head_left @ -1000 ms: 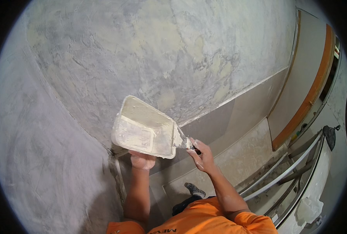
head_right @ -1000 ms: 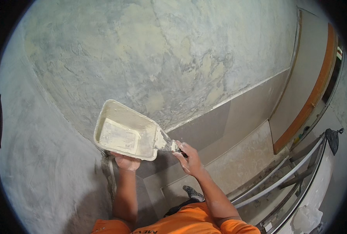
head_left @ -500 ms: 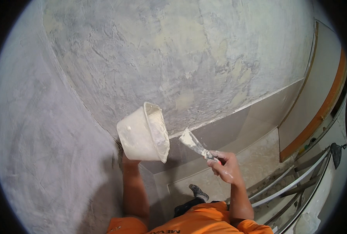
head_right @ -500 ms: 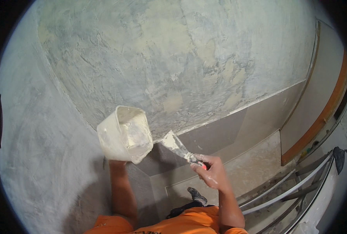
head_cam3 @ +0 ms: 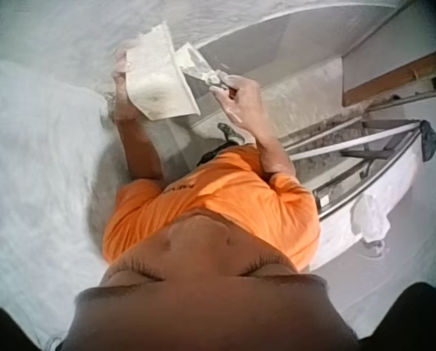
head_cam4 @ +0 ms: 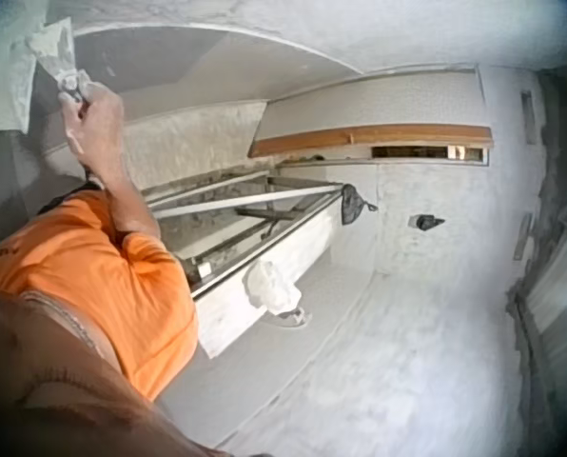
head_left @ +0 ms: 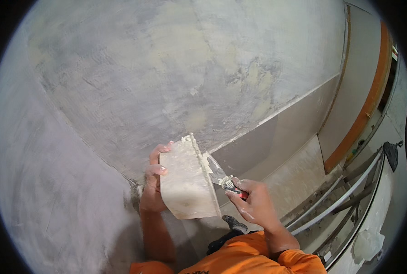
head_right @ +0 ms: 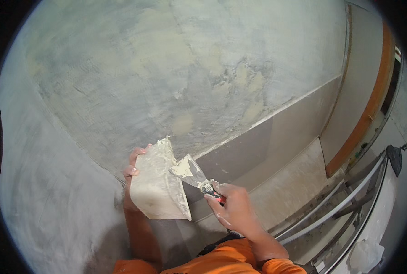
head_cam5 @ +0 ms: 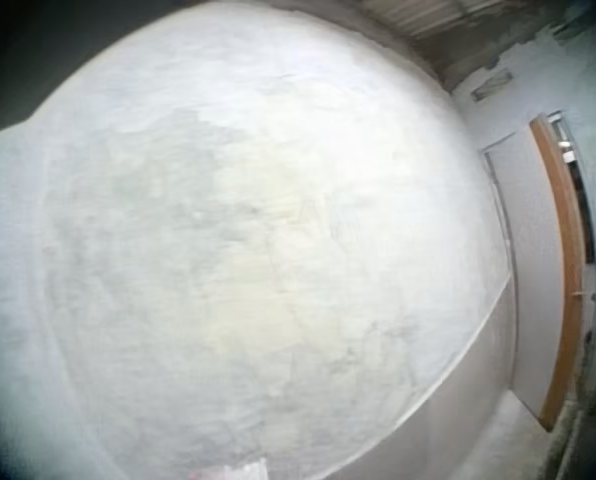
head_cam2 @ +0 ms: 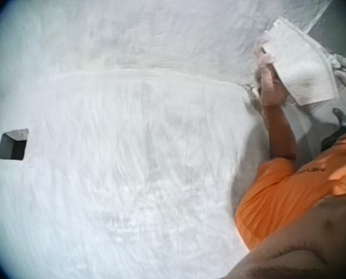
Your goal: The person applies putty to a wall corner and surface using a spatula, taking the material from a plastic container held in the other hand.
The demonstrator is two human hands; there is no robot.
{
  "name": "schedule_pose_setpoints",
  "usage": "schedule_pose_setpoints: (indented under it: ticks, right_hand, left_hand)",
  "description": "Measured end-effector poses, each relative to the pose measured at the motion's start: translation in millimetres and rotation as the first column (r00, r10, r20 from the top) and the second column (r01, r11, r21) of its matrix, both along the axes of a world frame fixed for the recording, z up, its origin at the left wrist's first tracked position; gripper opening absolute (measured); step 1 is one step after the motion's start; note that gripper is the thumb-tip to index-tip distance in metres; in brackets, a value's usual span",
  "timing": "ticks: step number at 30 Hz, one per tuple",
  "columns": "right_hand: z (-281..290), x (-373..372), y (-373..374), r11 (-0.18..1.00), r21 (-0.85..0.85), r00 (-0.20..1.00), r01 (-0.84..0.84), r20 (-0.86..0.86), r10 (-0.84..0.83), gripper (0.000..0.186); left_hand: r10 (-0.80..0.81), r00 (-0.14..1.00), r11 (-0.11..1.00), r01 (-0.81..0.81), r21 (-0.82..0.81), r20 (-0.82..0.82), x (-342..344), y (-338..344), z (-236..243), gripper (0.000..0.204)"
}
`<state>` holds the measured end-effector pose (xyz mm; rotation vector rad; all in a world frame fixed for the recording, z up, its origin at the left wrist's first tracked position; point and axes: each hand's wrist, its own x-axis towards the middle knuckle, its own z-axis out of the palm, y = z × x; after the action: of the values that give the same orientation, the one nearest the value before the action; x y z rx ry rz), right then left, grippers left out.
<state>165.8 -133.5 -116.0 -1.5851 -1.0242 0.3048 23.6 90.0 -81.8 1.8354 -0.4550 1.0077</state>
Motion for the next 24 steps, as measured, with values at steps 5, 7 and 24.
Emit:
schedule_pose_setpoints:
  ticks: [5, 7, 24]
  right_hand:
    - [-7.2, -5.8, 2.5, 0.983, 0.092, 0.967, 0.157, 0.186, -0.172, 0.023]
    - [-7.7, -2.7, 0.6, 0.985, 0.044, 0.965, 0.166, 0.197, -0.171, 0.025]
    - [-30.2, 67.3, -18.6, 0.939, 0.255, 0.796, -0.230, -0.506, 0.332, 0.032]
  left_hand:
    - [-0.206, 0.978, 0.933, 0.192, -0.306, -0.015, 10.2, -2.2, -18.5, 0.059]
    - [-0.141, 0.986, 0.984, 0.130, -0.121, -0.085, 10.7, 6.5, -25.4, 0.063]
    - [-0.427, 0.902, 0.683, 0.366, -0.632, 0.060, -32.5, 12.5, -44.3, 0.038]
